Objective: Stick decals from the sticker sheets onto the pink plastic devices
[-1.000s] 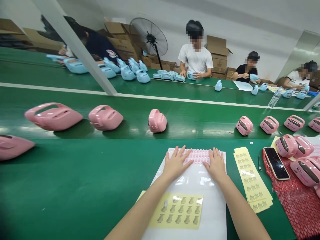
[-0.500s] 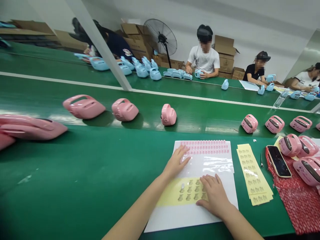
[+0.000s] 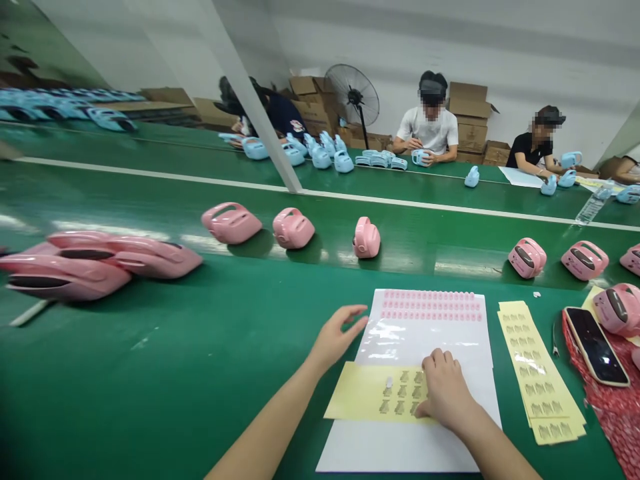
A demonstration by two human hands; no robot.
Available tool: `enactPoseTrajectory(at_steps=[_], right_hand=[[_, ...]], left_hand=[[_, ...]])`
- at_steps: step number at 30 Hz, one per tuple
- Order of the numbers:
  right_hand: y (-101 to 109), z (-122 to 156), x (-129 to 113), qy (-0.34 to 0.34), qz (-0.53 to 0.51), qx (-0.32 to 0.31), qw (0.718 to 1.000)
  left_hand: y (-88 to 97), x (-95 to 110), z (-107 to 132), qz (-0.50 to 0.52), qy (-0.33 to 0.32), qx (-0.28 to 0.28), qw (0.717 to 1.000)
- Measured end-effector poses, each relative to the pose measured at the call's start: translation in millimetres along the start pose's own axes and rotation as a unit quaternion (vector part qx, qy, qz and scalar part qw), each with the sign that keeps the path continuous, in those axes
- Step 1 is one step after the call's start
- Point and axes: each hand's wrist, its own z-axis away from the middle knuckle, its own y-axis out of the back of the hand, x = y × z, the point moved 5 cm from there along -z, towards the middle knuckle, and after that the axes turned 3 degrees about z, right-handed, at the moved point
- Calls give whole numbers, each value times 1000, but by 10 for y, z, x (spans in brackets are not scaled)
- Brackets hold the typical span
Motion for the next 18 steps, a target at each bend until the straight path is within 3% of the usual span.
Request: enactPoseTrajectory(at_steps=[4,7,9,13,18], right_hand=[[-3,-17,-45,-2,40,-11,999],[-1,-35,-82,-2,45,-31,999],[-2,-26,-79,-1,10,-46,999],[8,67,61,-17,-149,-73,986],[97,186,370,-5,-374,-37,927]], left_hand=[[144,76,-847,57,49,79,994],[111,177,-1362,119,71,75,987],[42,245,-1560,158,74,55,983],[-77,303,-1657,203,72,26,976],[-63,349,-1491,211,55,32,975]])
